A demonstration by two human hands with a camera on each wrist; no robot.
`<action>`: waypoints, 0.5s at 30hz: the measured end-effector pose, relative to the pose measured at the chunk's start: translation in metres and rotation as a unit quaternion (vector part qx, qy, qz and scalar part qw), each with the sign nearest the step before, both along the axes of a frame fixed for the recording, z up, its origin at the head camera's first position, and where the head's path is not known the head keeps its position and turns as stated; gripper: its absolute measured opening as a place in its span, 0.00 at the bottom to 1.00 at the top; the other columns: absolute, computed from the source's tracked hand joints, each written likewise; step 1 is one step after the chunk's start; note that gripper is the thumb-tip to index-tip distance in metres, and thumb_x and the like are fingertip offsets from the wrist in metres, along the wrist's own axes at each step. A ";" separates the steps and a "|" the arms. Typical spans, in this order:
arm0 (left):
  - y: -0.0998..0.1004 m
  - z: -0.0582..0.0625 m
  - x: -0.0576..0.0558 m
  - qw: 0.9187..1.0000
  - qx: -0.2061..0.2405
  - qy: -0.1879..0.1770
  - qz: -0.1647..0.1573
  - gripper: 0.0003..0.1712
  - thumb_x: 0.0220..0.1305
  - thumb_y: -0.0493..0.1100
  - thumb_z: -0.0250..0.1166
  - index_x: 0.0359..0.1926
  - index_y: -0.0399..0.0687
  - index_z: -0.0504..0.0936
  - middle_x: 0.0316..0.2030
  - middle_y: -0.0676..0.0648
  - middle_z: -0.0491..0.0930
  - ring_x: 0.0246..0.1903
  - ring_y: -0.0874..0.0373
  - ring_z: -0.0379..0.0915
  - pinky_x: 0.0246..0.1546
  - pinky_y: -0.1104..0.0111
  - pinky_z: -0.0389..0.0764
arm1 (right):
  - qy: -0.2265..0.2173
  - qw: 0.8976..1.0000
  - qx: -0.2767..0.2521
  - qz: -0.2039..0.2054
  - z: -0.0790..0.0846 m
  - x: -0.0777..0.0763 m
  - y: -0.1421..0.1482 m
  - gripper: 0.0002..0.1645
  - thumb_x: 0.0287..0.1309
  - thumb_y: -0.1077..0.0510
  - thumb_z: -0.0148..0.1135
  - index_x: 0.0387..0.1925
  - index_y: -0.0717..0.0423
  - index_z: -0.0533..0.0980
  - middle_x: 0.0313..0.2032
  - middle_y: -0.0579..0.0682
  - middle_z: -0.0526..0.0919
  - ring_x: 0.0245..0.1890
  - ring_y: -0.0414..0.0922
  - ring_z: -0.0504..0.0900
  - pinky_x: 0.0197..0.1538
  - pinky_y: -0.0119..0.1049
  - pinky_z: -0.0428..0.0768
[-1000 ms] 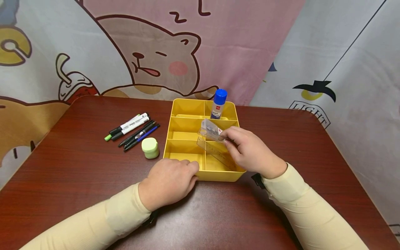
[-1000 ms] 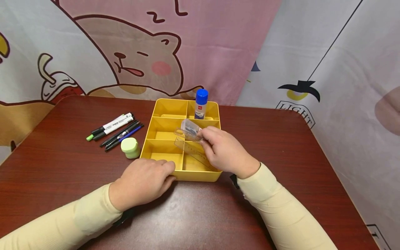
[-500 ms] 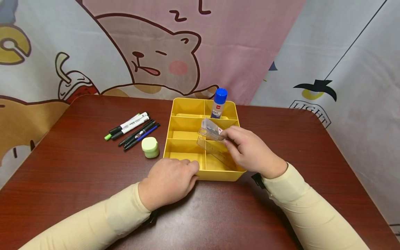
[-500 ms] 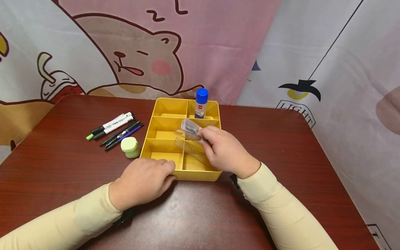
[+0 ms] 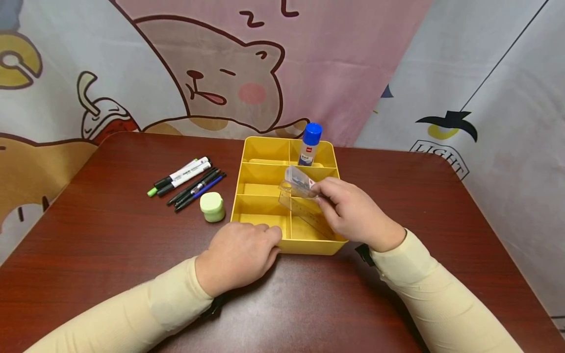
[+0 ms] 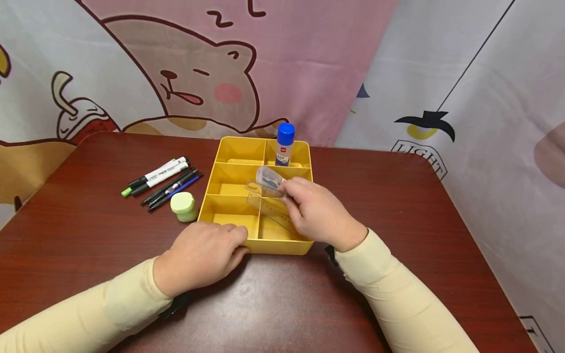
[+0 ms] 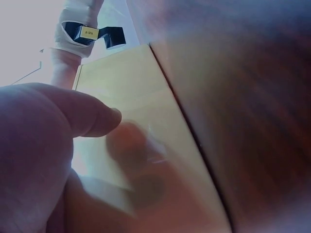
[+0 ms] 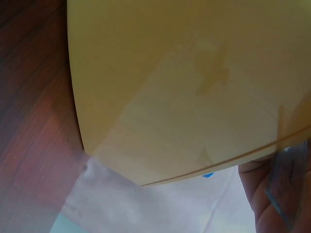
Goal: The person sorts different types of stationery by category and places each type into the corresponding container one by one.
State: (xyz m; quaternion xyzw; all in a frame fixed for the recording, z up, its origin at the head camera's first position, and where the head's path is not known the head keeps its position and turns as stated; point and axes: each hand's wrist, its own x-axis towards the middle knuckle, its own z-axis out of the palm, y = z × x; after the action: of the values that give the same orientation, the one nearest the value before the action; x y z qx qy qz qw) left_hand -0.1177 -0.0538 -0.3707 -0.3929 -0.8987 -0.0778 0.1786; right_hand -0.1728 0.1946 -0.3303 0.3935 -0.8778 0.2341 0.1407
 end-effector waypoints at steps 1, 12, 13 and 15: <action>0.000 0.000 0.000 1.000 -0.001 -0.001 0.000 0.12 0.54 0.52 0.61 0.23 0.54 0.69 0.16 0.57 0.69 0.13 0.57 0.66 0.10 0.61 0.65 | 0.000 1.000 0.001 0.000 0.000 0.000 0.000 0.08 0.58 0.62 0.57 0.40 0.53 0.74 0.35 0.41 0.76 0.34 0.36 0.70 0.37 0.39 0.75; 0.000 0.001 -0.001 1.000 -0.004 -0.004 0.002 0.12 0.54 0.52 0.61 0.24 0.54 0.69 0.16 0.56 0.70 0.13 0.57 0.67 0.10 0.60 0.66 | 0.002 1.000 0.005 -0.002 -0.001 -0.001 0.000 0.08 0.58 0.62 0.57 0.40 0.53 0.74 0.35 0.41 0.76 0.34 0.36 0.70 0.38 0.40 0.76; 0.000 0.001 -0.001 1.000 -0.005 -0.005 0.003 0.12 0.54 0.52 0.61 0.24 0.54 0.69 0.16 0.56 0.70 0.13 0.57 0.67 0.11 0.60 0.66 | 0.003 1.000 0.005 -0.003 -0.001 -0.001 0.000 0.08 0.58 0.62 0.57 0.40 0.53 0.74 0.35 0.41 0.76 0.34 0.36 0.70 0.38 0.40 0.76; 0.000 0.001 -0.001 1.000 -0.006 -0.006 0.003 0.12 0.54 0.52 0.61 0.24 0.54 0.70 0.16 0.56 0.70 0.13 0.57 0.67 0.11 0.60 0.66 | 0.004 1.000 0.006 -0.003 -0.001 -0.001 0.000 0.08 0.57 0.62 0.57 0.40 0.53 0.74 0.35 0.41 0.76 0.34 0.36 0.70 0.38 0.40 0.76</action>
State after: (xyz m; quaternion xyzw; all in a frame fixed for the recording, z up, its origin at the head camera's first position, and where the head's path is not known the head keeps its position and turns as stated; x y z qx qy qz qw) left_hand -0.1185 -0.0540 -0.3694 -0.3907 -0.9014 -0.0744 0.1712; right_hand -0.1736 0.1941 -0.3315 0.3924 -0.8799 0.2270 0.1424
